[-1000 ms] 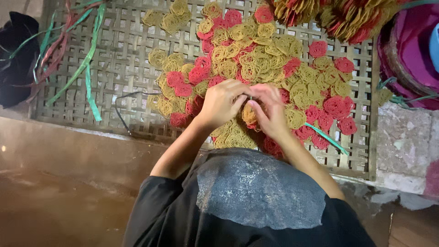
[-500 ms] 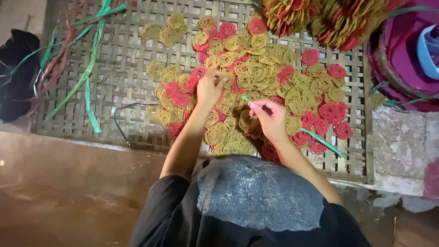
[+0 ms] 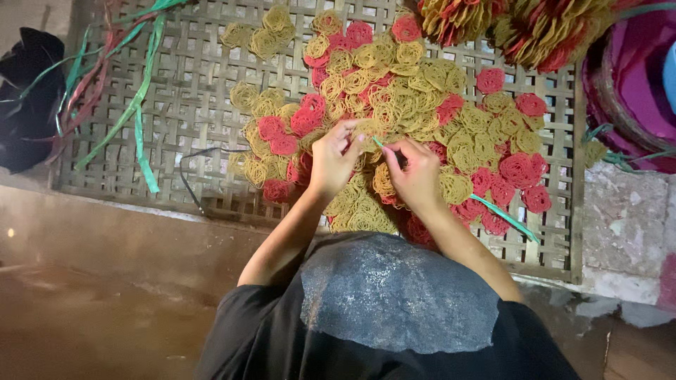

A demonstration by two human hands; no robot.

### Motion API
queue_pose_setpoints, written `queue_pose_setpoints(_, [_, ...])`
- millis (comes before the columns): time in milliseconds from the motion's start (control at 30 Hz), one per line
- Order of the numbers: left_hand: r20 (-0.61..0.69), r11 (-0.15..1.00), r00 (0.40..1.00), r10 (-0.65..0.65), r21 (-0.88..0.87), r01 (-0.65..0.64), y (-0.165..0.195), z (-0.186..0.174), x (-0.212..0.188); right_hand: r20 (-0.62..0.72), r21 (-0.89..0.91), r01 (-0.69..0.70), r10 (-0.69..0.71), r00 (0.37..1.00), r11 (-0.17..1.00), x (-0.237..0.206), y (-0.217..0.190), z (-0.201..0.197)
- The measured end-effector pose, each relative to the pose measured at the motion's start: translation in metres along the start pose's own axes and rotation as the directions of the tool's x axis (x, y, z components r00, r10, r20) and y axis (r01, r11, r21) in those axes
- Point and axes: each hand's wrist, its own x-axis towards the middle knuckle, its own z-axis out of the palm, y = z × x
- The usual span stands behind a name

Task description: The person threads small red and yellow circular woven items onto a green plastic strip, then gathers them into a bundle and secures the bundle with a tie. The process is repeated to create multiple bundles on a woven tray.

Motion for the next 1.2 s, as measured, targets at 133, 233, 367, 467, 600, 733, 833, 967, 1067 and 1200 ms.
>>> queue_pose_setpoints(133, [-0.052,0.973,0.995,-0.091,0.207,0.099,0.005,0.007,-0.008,0.011,-0.008,0.017,-0.017,1.0,1.0,-0.001,-0.001,-0.002])
queue_pose_setpoints(233, [-0.031,0.975,0.996,-0.082,0.206,0.087,0.004,0.012,-0.011,0.011,-0.064,0.048,-0.047,0.999,0.997,-0.004,0.001,-0.002])
queue_pose_setpoints(367, [0.066,0.993,0.998,0.022,0.116,-0.03,0.001,0.013,-0.015,0.007,-0.092,0.072,-0.071,0.997,0.993,-0.007,0.006,-0.002])
queue_pose_setpoints(467, [0.111,0.993,0.994,0.005,0.115,-0.018,-0.002,0.01,-0.015,0.012,-0.122,0.07,-0.069,0.998,0.99,-0.01,0.013,-0.001])
queue_pose_setpoints(600, [0.058,0.978,0.978,-0.199,0.069,0.195,-0.003,0.012,-0.012,0.027,-0.115,0.09,-0.088,0.996,0.989,-0.016,0.021,0.001])
queue_pose_setpoints(733, [-0.03,0.964,0.999,-0.039,0.263,0.046,0.009,0.013,-0.012,0.019,0.065,0.048,-0.049,0.999,0.997,-0.019,0.024,0.001])
queue_pose_setpoints(833, [0.026,0.865,0.985,0.171,0.475,-0.163,0.023,0.015,-0.012,-0.108,0.076,-0.022,0.03,0.994,0.997,-0.02,0.027,-0.008])
queue_pose_setpoints(967, [0.095,0.868,0.982,0.162,0.46,-0.188,0.03,0.026,-0.007,0.005,0.016,0.125,-0.125,0.992,0.992,-0.018,0.03,-0.009])
queue_pose_setpoints(1067, [0.148,0.934,0.984,0.1,0.327,-0.144,0.019,0.026,0.009,0.111,0.246,-0.075,0.049,0.993,0.966,-0.021,0.032,-0.004])
queue_pose_setpoints(1200, [0.044,0.692,0.951,0.307,0.675,-0.255,-0.006,-0.005,0.067,0.2,0.524,-0.31,0.24,0.95,0.793,-0.028,0.038,-0.004])
